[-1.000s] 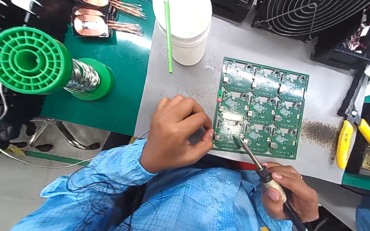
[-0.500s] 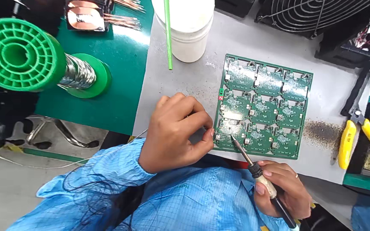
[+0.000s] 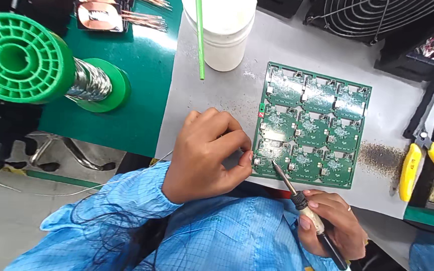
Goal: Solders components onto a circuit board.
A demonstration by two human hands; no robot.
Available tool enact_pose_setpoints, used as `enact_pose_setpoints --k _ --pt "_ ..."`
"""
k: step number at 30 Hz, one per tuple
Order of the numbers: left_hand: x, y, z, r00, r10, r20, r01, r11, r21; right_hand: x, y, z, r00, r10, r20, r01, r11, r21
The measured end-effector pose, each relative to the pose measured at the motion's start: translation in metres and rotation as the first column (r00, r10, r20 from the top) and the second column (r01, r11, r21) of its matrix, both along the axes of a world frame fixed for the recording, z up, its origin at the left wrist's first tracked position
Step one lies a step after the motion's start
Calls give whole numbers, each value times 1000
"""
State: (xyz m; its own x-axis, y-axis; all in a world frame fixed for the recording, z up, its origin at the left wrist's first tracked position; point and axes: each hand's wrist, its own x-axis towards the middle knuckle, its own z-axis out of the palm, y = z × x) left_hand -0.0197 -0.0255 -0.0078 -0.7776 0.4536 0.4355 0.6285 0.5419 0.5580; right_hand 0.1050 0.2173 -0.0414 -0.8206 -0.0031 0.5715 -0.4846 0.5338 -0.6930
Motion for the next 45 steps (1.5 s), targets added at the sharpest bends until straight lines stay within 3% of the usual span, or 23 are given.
enact_pose_setpoints --k 29,35,45 --pt "0 1 0 1000 1 -8 -1 1000 12 0 2 0 1000 13 14 -13 1000 -17" --pt "0 0 0 1000 8 -8 -8 998 57 1 7 3 996 67 61 -61 993 -100" --pt "0 0 0 1000 -22 -10 22 1000 -3 0 4 0 999 33 25 -32 998 -47"
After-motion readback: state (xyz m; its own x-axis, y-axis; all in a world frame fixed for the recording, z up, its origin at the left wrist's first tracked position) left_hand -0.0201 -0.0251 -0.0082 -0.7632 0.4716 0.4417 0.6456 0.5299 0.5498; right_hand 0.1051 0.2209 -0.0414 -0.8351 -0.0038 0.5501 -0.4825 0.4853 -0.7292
